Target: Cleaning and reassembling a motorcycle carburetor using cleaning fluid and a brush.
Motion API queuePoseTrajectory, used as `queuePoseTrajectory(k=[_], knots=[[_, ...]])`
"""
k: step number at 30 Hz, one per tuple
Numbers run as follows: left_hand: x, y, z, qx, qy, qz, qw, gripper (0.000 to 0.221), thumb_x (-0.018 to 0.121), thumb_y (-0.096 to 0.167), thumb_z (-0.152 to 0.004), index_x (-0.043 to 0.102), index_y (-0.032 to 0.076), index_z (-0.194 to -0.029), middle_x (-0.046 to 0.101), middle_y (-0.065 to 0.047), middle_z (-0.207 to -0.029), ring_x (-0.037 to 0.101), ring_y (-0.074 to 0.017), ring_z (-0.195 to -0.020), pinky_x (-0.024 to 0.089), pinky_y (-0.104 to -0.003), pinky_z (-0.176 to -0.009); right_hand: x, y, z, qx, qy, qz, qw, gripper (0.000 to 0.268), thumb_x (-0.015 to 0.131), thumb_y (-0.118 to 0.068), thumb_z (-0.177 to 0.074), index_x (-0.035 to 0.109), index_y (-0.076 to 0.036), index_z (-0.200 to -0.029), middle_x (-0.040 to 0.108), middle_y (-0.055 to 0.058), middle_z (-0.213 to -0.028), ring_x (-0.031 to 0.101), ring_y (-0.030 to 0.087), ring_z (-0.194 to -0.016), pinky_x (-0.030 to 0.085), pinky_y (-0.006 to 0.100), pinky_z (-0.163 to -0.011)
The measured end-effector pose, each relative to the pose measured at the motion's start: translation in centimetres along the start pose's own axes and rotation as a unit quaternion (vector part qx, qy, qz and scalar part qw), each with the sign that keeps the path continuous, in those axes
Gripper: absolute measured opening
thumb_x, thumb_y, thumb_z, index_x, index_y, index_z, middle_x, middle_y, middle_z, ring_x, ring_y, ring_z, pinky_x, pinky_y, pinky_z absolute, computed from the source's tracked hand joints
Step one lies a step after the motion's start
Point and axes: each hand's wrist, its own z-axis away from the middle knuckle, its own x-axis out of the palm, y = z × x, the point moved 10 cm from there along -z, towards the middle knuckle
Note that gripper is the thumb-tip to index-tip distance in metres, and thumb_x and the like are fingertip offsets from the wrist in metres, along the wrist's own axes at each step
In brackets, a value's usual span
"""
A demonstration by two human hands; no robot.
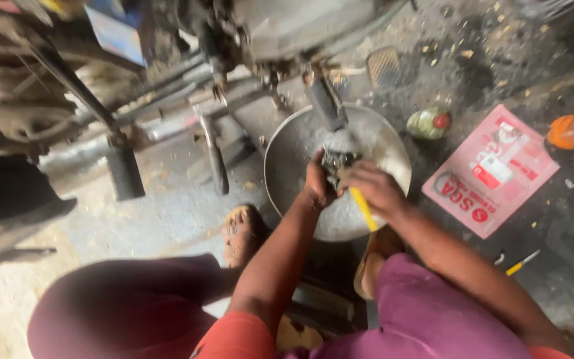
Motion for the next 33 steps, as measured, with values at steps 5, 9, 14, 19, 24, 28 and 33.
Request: queuePoseTrajectory(k=[5,9,14,19,24,28,33], knots=[[1.3,2.9,0.0,0.035,-0.038,0.036,0.998,0.063,0.032,0.055,-0.100,0.066,0.006,-0.118,0.073,-0.014,-0.106,0.071,-0.0289,-0.083,0.059,-0.043,-0.061,-0.5,2.6,-0.4,0.033,0.037,-0.068,0.996,0.047,0.073,0.000,-0.068,0.072,-0.004,-0.114,0.072,0.013,-0.105,0.065,0.037,-0.100,0.047,0.044,-0.092],[0.4,1.7,1.4,0.006,-0.010,-0.068,0.998,0.071,0.034,0.067,-0.098,0.072,0.009,-0.115,0.076,-0.010,-0.098,0.068,-0.0252,-0.069,0.048,-0.030,-0.042,0.6,2.7,0.6,0.116,0.044,-0.087,0.988,0.035,0.066,0.005,-0.072,0.073,-0.007,-0.104,0.074,0.011,-0.106,0.071,0.029,-0.103,0.053,0.037,-0.091],[1.0,2.3,1.0,0.027,-0.014,-0.039,0.999,0.070,0.038,0.066,-0.101,0.068,0.005,-0.119,0.074,-0.012,-0.101,0.068,-0.0226,-0.076,0.053,-0.033,-0.051,4.4,7.1,2.9,0.134,0.056,-0.195,0.970,0.031,0.072,0.003,-0.075,0.071,-0.006,-0.105,0.068,0.011,-0.113,0.069,0.024,-0.106,0.055,0.031,-0.090],[-0.1,1.6,0.1,0.016,-0.032,-0.033,0.999,0.065,0.043,0.061,-0.099,0.071,0.006,-0.118,0.074,-0.012,-0.099,0.069,-0.0217,-0.069,0.050,-0.029,-0.045,3.3,7.6,3.2,0.215,0.065,-0.174,0.959,0.033,0.082,-0.006,-0.079,0.074,-0.006,-0.111,0.072,0.009,-0.115,0.071,0.022,-0.105,0.056,0.030,-0.089],[0.3,2.7,-0.2,0.034,0.001,-0.071,0.997,0.057,0.043,0.056,-0.097,0.071,0.008,-0.113,0.071,-0.010,-0.094,0.064,-0.0212,-0.067,0.049,-0.031,-0.047,9.0,17.2,6.9,0.279,0.079,-0.353,0.890,0.034,0.080,-0.003,-0.080,0.074,-0.003,-0.114,0.076,0.010,-0.118,0.074,0.022,-0.103,0.059,0.031,-0.091],[-9.9,-0.2,-11.4,0.049,0.020,-0.070,0.996,0.031,0.048,0.039,-0.101,0.061,0.010,-0.100,0.061,-0.009,-0.086,0.060,-0.0247,-0.074,0.054,-0.040,-0.060,13.9,22.0,9.6,0.288,0.104,-0.685,0.661,0.036,0.066,-0.010,-0.089,0.071,-0.001,-0.124,0.076,0.016,-0.120,0.075,0.026,-0.107,0.061,0.039,-0.091],[-7.3,0.7,-6.4,0.100,0.019,-0.063,0.993,0.057,0.040,0.053,-0.102,0.062,0.004,-0.121,0.068,-0.017,-0.111,0.066,-0.0320,-0.095,0.057,-0.047,-0.077,9.7,12.2,9.3,0.315,0.069,-0.372,0.871,0.036,0.070,-0.011,-0.093,0.071,-0.005,-0.129,0.073,0.012,-0.126,0.070,0.021,-0.112,0.055,0.033,-0.095]])
